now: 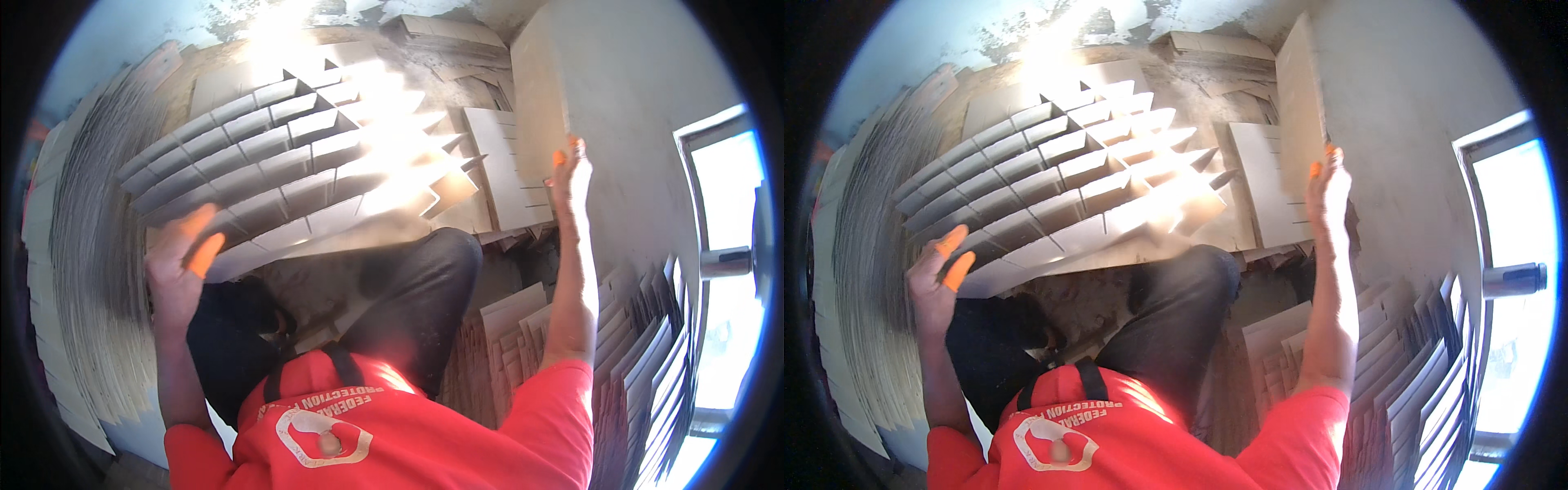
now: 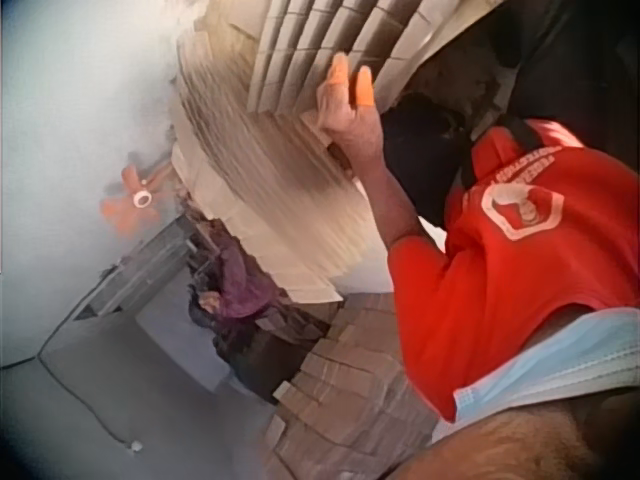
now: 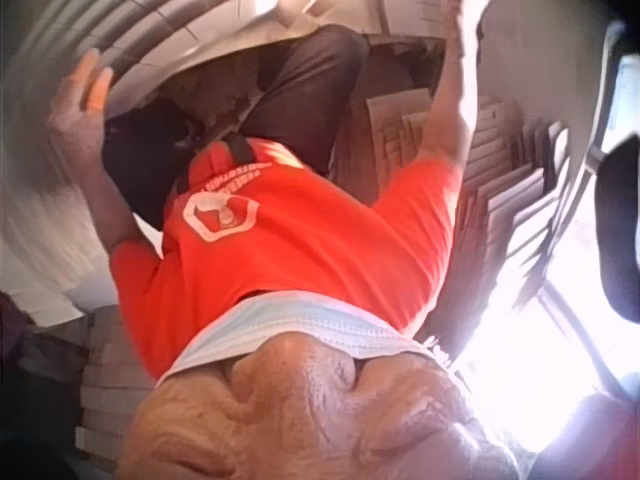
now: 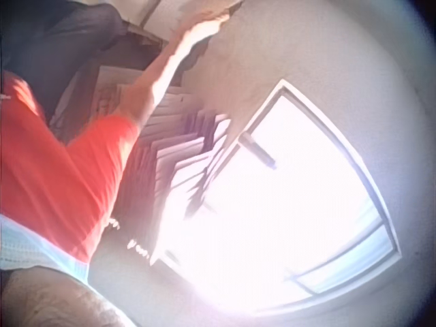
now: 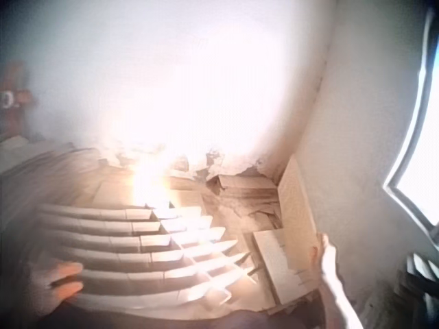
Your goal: The person assembles pre-cut cardboard pieces by folding along scored lines and interlocking tabs to form box-like structures. They handle each piece individually, aligning edges and snapping parts together, then place the assembled units into a growing stack.
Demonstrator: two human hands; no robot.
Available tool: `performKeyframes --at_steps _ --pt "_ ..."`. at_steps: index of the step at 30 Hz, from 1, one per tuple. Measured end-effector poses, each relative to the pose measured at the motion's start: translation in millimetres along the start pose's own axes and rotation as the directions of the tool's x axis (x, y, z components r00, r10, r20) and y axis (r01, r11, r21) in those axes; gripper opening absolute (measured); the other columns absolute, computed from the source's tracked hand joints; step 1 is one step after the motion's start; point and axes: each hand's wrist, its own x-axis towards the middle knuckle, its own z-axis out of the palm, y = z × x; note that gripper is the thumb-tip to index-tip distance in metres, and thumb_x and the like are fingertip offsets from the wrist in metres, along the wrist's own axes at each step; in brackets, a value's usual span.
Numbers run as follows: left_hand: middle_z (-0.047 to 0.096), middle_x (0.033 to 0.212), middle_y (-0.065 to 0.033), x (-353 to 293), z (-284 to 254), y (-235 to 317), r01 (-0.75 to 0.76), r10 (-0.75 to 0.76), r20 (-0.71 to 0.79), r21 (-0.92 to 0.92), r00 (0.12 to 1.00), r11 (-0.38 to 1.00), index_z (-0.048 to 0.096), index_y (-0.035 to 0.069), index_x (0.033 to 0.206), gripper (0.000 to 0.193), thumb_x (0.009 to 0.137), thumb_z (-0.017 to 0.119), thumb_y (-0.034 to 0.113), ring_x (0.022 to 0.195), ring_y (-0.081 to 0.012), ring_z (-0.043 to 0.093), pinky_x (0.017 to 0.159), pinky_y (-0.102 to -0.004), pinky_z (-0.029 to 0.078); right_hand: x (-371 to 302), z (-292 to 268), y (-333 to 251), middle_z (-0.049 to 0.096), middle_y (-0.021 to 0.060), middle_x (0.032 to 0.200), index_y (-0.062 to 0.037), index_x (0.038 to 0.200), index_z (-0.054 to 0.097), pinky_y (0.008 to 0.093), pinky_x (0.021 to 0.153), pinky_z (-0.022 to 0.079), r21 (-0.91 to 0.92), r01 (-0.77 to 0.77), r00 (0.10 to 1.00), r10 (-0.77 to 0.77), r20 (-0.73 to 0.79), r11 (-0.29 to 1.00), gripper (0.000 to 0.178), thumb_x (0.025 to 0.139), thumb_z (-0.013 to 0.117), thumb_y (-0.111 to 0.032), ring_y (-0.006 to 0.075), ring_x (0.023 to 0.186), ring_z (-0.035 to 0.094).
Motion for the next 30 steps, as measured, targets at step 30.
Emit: performKeyframes --at_steps 30 --pt "0.066 0.076 -0.0125 12.3 106.5 21.1 -0.232 0.229 -0.071 -0.03 0.971 0.972 0.071 0.001 0.096 0.023 0.074 0.077 0.004 0.067 -0.0268 0.063 0.061 -0.0386 0.052 -84.3 7.1 -213.9 0.066 0.0023 0.08 -0.0071 0.146 0.046 0.0217 0.047 0.048 0.576 0.291 0.745 -0.559 0.365 0.764 0.062 0.088 0.055 0.011 0.0055 0.053 0.055"
